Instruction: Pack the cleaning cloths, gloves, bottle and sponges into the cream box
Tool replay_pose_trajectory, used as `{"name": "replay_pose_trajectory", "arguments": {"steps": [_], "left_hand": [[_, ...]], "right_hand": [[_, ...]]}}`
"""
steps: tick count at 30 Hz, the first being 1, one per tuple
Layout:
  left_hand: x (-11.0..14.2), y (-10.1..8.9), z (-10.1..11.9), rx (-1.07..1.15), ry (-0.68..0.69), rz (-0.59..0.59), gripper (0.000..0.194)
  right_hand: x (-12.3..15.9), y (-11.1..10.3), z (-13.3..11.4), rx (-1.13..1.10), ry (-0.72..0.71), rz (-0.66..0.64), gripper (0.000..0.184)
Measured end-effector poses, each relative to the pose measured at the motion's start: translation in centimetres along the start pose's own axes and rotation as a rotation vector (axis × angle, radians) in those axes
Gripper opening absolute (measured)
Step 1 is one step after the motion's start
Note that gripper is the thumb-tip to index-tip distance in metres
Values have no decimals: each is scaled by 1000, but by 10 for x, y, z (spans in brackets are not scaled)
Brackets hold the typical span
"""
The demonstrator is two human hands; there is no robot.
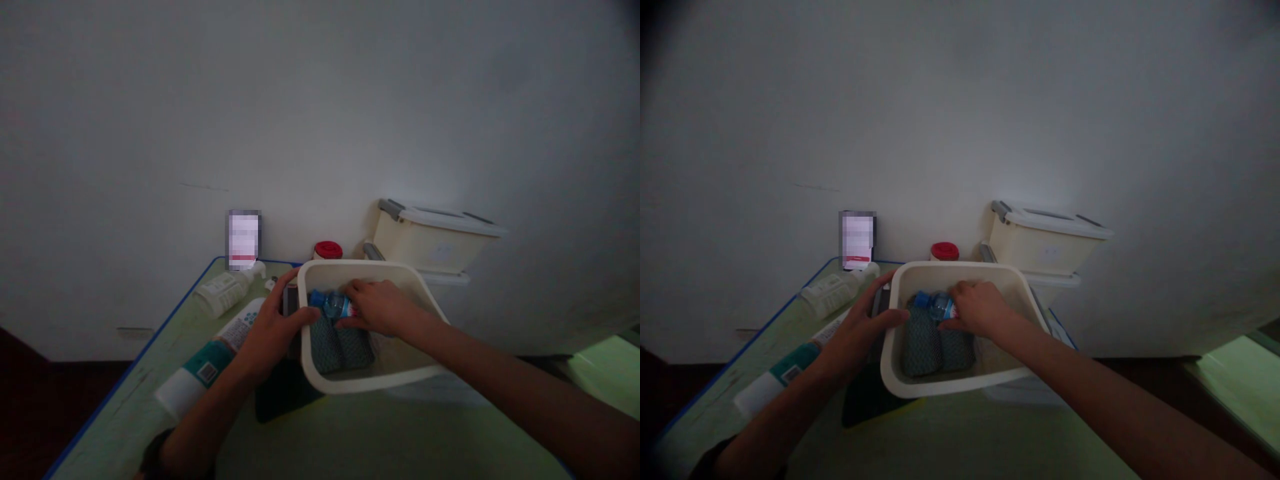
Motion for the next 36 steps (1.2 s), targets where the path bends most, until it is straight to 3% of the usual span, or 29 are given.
{"name": "replay_pose_trajectory", "arguments": {"steps": [15,22,30,36], "left_hand": [[4,6,11,24,9,110,65],[5,9,19,110,-3,88,64],[11,31,26,84,-8,40,65],[11,59,34,97,-20,10,65]], "right_hand": [[22,2,9,-84,36,-29,54],[39,-12,27,-72,79,-20,51],[55,-20,29,-64,-37,-47,47],[70,-25,61,-87,-39,-148,36]]}}
Point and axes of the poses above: each hand's wrist, its own x-axis away from the middle knuckle, its own y-axis out of the palm, z = x × y, the point moved 1 cm from there along -x, towards the middle knuckle, and after that the axes turned 4 degrees about x, right-handed, at the moved point
